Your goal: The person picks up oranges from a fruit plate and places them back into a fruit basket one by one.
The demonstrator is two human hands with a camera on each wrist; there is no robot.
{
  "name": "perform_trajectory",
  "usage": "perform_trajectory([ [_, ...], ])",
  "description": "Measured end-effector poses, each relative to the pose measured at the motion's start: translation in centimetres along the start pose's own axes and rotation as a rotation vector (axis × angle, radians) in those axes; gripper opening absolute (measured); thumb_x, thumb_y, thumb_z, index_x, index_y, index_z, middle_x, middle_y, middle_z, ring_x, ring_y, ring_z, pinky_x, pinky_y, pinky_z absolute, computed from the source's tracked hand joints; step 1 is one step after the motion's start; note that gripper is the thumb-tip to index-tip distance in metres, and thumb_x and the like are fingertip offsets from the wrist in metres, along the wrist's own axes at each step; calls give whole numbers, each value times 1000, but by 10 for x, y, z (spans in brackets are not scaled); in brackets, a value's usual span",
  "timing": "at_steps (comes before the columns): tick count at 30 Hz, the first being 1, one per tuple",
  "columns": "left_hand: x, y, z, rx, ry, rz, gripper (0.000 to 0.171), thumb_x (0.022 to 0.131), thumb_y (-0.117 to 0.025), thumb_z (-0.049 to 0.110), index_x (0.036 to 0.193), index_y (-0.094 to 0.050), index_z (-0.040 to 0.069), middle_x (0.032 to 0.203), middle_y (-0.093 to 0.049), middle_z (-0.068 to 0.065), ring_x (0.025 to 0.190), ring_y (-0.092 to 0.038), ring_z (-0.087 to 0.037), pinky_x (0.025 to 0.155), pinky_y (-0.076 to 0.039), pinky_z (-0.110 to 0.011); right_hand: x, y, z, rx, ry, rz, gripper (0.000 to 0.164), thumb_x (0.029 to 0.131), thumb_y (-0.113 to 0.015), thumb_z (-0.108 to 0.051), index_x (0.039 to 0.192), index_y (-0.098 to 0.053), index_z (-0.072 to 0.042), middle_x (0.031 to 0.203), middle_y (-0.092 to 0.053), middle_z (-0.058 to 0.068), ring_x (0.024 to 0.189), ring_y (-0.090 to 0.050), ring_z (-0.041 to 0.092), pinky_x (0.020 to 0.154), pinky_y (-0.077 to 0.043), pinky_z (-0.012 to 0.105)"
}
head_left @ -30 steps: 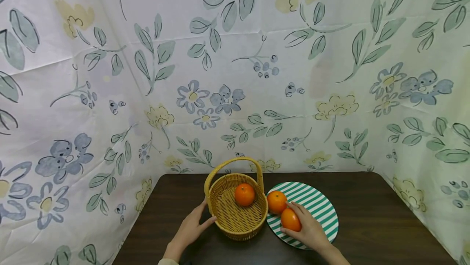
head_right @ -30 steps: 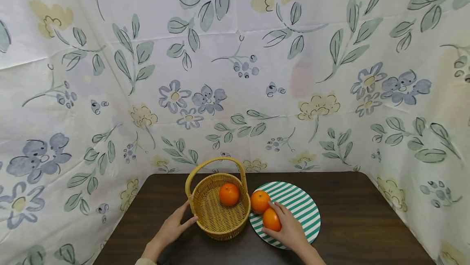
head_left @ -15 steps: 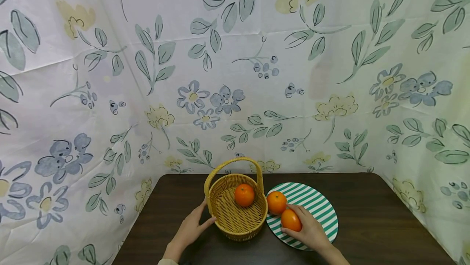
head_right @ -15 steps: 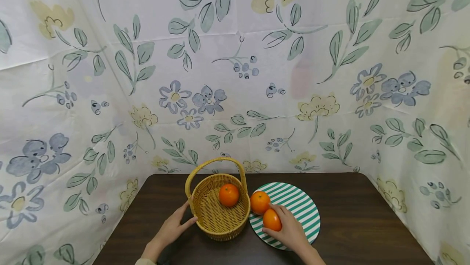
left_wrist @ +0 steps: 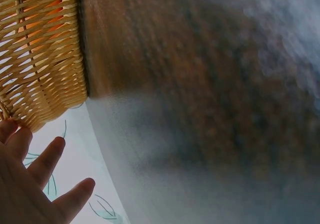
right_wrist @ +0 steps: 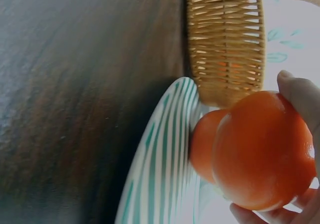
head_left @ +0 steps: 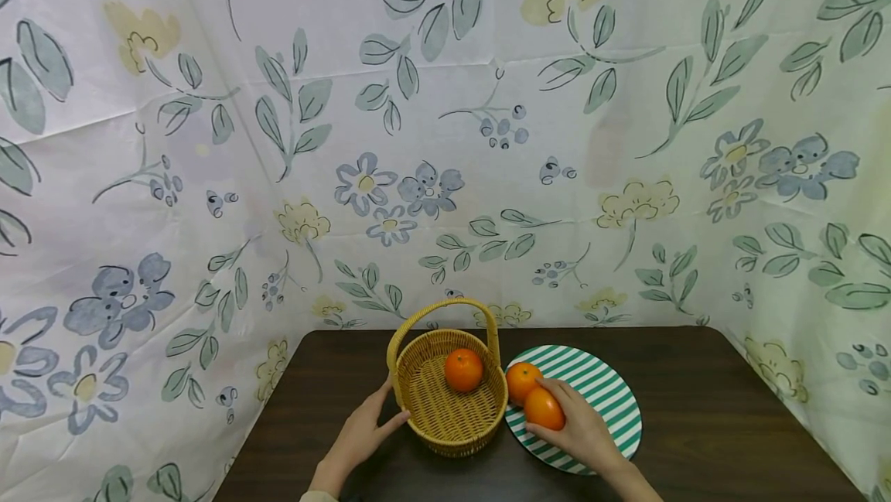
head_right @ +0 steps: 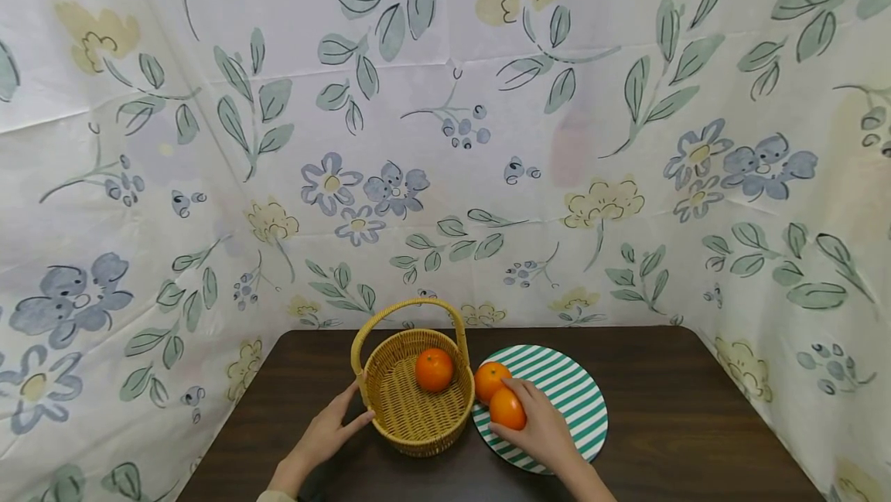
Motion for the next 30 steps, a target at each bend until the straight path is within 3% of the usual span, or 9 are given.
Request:
perform_trajectory([
  [12,0,1,1,0,-2,3,75,88,-49,59,149,-17,31,149,-33,-5,132,-36,-33,101,-33,-58,11,5,-9,19,-36,-33,71,65,-81,-47,127,-56,-23,117,-56,-5,88,-57,10,62,-49,27],
  [21,-1,1,1,-5,30,-14,77,86,-49,61,149,-17,30,149,-32,-6,132,-36,-34,101,-32,-59,20,3,-22,52,-26,-53,75,67,-75,-57,130,-54,-23,116,-56,-7,88,-57,8,62,-48,24],
  [30,-1,1,1,-11,36,-20,77,87,-49,61,149,-17,30,149,-32,-7,132,-36,-35,101,-32,-59,27,3,-34,88,18,-32,70,67,-78,-52,129,-53,-29,118,-55,-9,88,-57,8,61,-48,23],
])
Point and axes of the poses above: each hand's wrist, its own x-axis towards the middle knuckle, its own y-axis out of the back of the hand, z = x × y, the point moved 7 cm from there along x, towards the middle knuckle
